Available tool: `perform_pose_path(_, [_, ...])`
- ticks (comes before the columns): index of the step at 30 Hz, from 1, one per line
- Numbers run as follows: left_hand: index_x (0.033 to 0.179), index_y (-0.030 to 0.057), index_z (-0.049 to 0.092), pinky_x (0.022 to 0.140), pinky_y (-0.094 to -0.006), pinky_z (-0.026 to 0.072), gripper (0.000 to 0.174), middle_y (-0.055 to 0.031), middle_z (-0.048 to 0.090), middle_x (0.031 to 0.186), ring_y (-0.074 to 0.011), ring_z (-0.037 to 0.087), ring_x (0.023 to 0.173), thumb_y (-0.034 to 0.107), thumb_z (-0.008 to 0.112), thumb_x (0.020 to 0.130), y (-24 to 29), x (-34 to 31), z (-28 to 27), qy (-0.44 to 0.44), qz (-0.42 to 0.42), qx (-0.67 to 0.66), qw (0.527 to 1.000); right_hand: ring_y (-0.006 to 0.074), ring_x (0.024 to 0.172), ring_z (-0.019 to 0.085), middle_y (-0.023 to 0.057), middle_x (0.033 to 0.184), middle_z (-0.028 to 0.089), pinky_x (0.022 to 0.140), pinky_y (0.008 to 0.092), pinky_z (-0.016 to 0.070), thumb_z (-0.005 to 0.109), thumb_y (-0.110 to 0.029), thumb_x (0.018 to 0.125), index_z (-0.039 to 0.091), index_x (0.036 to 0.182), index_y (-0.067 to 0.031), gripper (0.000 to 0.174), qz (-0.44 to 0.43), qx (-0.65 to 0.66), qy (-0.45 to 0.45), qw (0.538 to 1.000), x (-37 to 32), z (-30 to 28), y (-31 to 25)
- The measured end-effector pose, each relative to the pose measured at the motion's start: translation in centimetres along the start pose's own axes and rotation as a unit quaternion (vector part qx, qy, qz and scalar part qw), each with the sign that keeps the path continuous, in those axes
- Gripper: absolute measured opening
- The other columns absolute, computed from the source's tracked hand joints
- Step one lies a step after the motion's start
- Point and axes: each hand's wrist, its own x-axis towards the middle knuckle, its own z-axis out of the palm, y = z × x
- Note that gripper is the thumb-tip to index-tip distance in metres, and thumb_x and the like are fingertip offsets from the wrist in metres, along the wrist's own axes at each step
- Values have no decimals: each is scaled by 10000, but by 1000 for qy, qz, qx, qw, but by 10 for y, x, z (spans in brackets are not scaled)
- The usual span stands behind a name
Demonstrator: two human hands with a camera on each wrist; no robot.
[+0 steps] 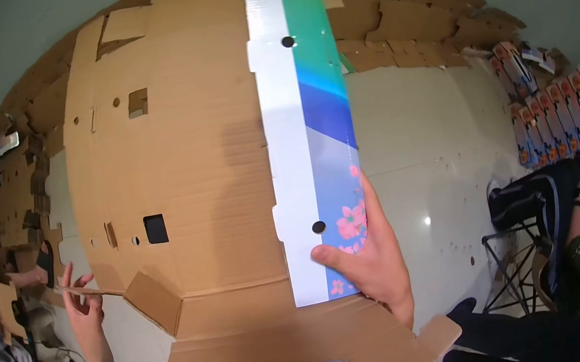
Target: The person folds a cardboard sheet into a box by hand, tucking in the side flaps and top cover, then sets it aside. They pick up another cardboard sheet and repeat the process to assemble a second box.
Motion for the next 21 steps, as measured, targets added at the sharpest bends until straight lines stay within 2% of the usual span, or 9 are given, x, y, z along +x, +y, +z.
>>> perform_pose_path(4, [1646, 57, 407, 1017, -281, 474, 839, -88, 545, 1505, -130, 585, 1142, 280, 801, 940, -4, 4, 2, -15, 30, 24, 999, 254, 1427, 499, 182, 1586, 478, 1205, 386, 377, 839, 74, 789, 288, 1675, 8, 1045, -5, 41, -20, 999, 1, 10, -8])
perform_pose_path(5, [1668, 65, 377, 1079, -331, 482, 844, -113, 518, 1569, -198, 548, 1313, 178, 783, 937, 0, 1, 2, 0, 29, 36, 999, 253, 1426, 503, 178, 1585, 484, 1203, 385, 382, 832, 69, 799, 290, 1675, 7, 1032, 0, 26, -20, 999, 2, 12, -8])
perform_pose_path(7, [1674, 58, 361, 1077, -333, 491, 848, -129, 492, 1612, -213, 561, 1310, 111, 774, 936, 29, -14, 22, 77, 77, 92, 990, 250, 1425, 511, 171, 1583, 496, 1198, 383, 393, 820, 59, 817, 295, 1674, 5, 1006, 7, -3, -23, 1000, 4, 17, -9])
perform_pose_path(10, [1613, 86, 493, 933, -337, 560, 824, -209, 579, 1536, -265, 685, 1125, -9, 778, 846, 36, -39, 23, 127, 268, 134, 946, 241, 1424, 515, 157, 1584, 505, 1195, 383, 402, 813, 45, 831, 298, 1675, 1, 990, 4, -18, -32, 999, 4, 22, -13])
perform_pose_path(12, [1373, 91, 721, 712, -350, 555, 592, -200, 736, 1219, -273, 729, 902, 47, 817, 790, 82, -50, -7, -78, 356, 326, 872, 241, 1429, 511, 152, 1588, 502, 1195, 384, 404, 813, 42, 834, 294, 1678, -3, 992, -9, -25, -51, 998, 8, 26, -10])
perform_pose_path(14, [1132, 98, 805, 554, -359, 478, 378, -153, 748, 973, -257, 657, 667, 105, 840, 756, 118, -51, 9, -121, 410, 326, 843, 240, 1432, 507, 150, 1592, 498, 1196, 384, 403, 812, 39, 837, 288, 1681, -7, 994, -5, -19, -67, 998, 9, 32, -14])
perform_pose_path(15, [1118, 140, 791, 527, -344, 470, 330, -87, 681, 895, -208, 595, 598, 228, 861, 808, 124, -47, 6, -149, 433, 349, 818, 240, 1433, 506, 150, 1594, 496, 1197, 383, 401, 812, 37, 840, 284, 1683, -9, 995, 6, -8, -72, 997, 9, 40, -18])
perform_pose_path(18, [1099, 173, 765, 497, -306, 436, 352, -25, 530, 797, -167, 509, 527, 431, 825, 868, 142, -31, 21, -221, 486, 385, 753, 238, 1434, 500, 148, 1593, 490, 1204, 382, 392, 807, 37, 850, 274, 1686, -12, 993, 12, 14, -80, 997, 13, 53, -19])
perform_pose_path(21, [1079, 192, 727, 504, -277, 420, 428, -8, 408, 767, -132, 497, 551, 587, 727, 914, 143, -12, 52, -232, 551, 423, 681, 238, 1438, 491, 144, 1594, 477, 1210, 385, 385, 811, 33, 852, 261, 1687, -10, 1000, 5, -24, -75, 997, 14, 54, -15])
